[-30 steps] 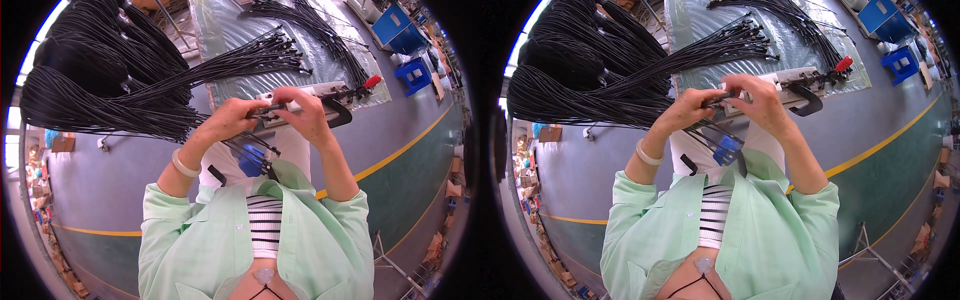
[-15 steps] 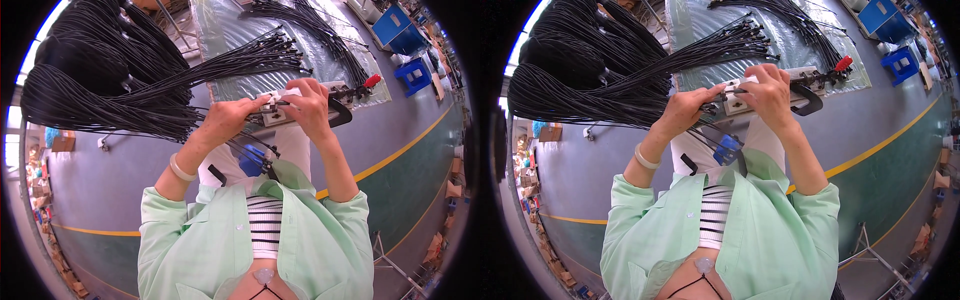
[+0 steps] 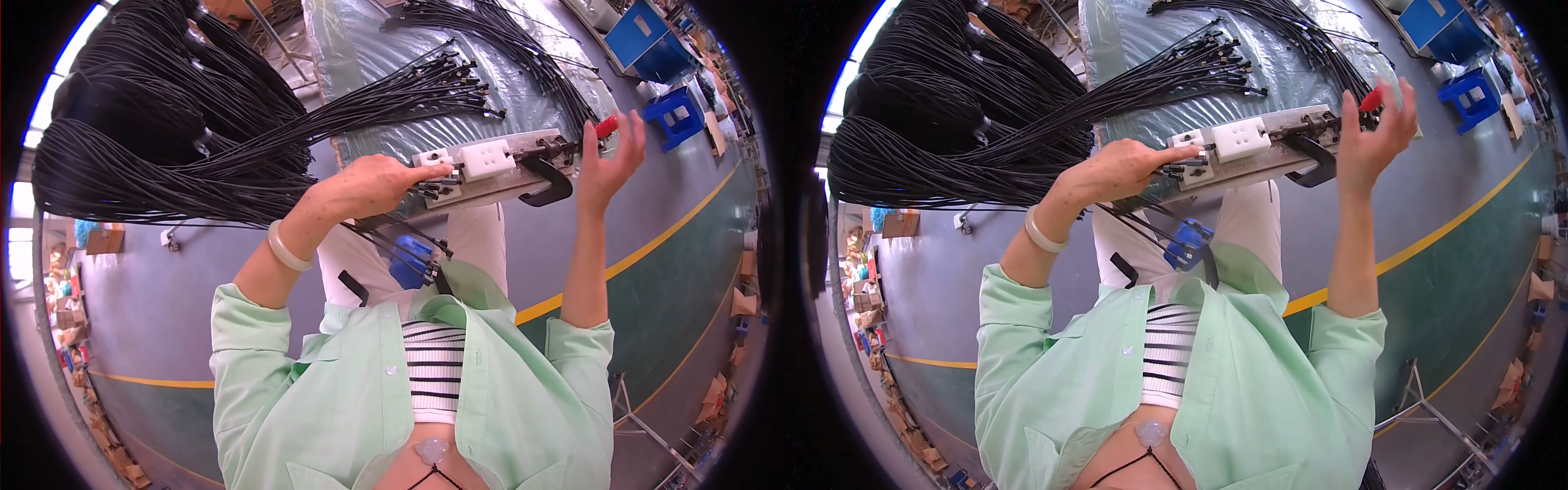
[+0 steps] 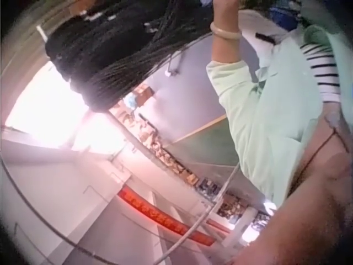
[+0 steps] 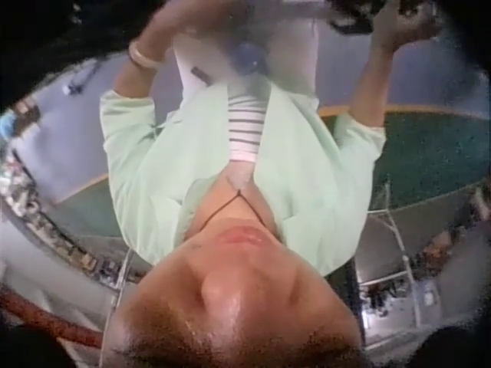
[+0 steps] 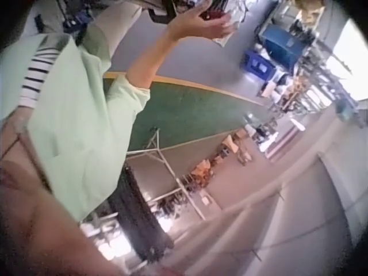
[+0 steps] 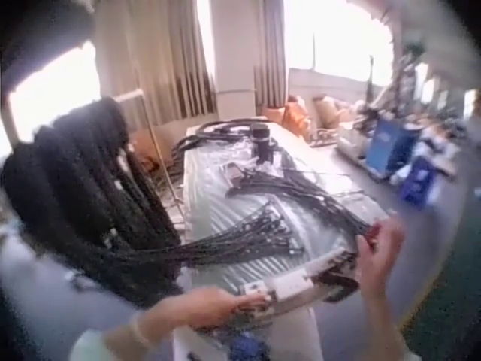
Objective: Assembling electrical wire harnesses by feeding wire bundles into a processing machine on a factory workbench.
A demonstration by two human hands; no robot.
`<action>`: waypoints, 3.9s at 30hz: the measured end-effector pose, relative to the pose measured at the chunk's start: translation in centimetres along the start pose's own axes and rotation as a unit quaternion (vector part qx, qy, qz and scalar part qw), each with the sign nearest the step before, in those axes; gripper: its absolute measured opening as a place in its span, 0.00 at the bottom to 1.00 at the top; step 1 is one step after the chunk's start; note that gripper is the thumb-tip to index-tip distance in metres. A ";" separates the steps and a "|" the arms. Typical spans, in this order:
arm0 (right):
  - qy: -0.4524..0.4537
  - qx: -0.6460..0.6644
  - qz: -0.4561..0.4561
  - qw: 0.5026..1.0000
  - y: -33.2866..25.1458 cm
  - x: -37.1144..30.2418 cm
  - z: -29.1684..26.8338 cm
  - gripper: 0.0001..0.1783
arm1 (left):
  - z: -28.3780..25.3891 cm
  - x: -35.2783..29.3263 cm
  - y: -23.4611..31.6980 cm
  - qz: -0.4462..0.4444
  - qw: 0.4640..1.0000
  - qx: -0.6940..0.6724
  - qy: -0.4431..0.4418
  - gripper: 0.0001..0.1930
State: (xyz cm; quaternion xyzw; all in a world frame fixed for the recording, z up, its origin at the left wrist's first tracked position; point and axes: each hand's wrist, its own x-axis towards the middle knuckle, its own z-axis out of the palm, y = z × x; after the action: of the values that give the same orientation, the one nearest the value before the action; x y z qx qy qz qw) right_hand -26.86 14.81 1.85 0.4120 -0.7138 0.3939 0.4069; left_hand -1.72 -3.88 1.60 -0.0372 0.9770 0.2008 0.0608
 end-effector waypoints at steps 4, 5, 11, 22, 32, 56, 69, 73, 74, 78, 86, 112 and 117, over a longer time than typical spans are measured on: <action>-0.009 0.213 0.243 0.946 3.8 1.0 2.3 0.14 | -1.9 0.3 1.6 -0.048 0.997 -0.014 -0.060 0.34; -0.067 0.349 0.381 0.853 4.3 1.0 2.5 0.13 | -2.1 0.4 1.8 -0.075 0.994 -0.020 -0.081 0.32; -0.150 0.167 0.209 0.952 2.2 -0.6 2.3 0.16 | -1.3 0.1 2.0 -0.057 0.998 0.019 -0.035 0.30; -0.079 0.233 0.311 0.918 5.4 -0.1 2.8 0.10 | -0.2 -1.6 1.6 0.011 0.961 -0.270 0.066 0.29; -0.247 0.324 -0.205 0.890 -10.2 -2.4 -0.7 0.15 | 1.6 -2.0 0.9 0.048 0.948 -0.311 0.054 0.18; -0.016 0.350 0.317 0.881 4.1 0.6 2.1 0.09 | 1.0 0.1 1.2 0.034 0.992 0.069 0.096 0.31; -0.061 0.323 0.274 0.904 3.6 0.1 2.4 0.15 | 1.9 -1.2 0.8 0.038 0.968 -0.173 0.180 0.29; 0.017 0.249 0.313 0.917 2.1 1.4 2.0 0.09 | 0.9 -2.4 1.8 0.066 0.935 -0.325 0.123 0.26; 0.040 0.159 0.176 0.971 0.2 1.6 1.3 0.08 | 2.0 -2.3 1.5 0.117 0.943 -0.268 0.161 0.26; -0.197 0.291 -0.066 0.934 -6.0 -1.6 -0.5 0.15 | 2.0 -1.8 1.6 0.083 0.931 -0.344 0.095 0.21; -0.350 0.442 0.009 0.826 -10.5 -4.3 0.2 0.16 | 2.1 -1.5 2.4 0.036 0.945 -0.318 0.073 0.19; 0.018 0.023 -0.007 1.000 -0.8 -0.6 0.1 0.13 | 2.1 0.4 -0.3 0.078 0.983 -0.055 0.158 0.32; 0.003 0.105 0.211 0.972 3.5 0.9 1.6 0.18 | 0.1 0.5 1.0 0.031 0.997 0.037 0.053 0.29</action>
State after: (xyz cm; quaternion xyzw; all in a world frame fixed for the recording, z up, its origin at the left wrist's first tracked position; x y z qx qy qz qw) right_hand -30.71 14.32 1.27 0.2914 -0.7381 0.5448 0.2710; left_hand -2.35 -2.94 1.88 -0.0155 0.9863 0.1643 0.0045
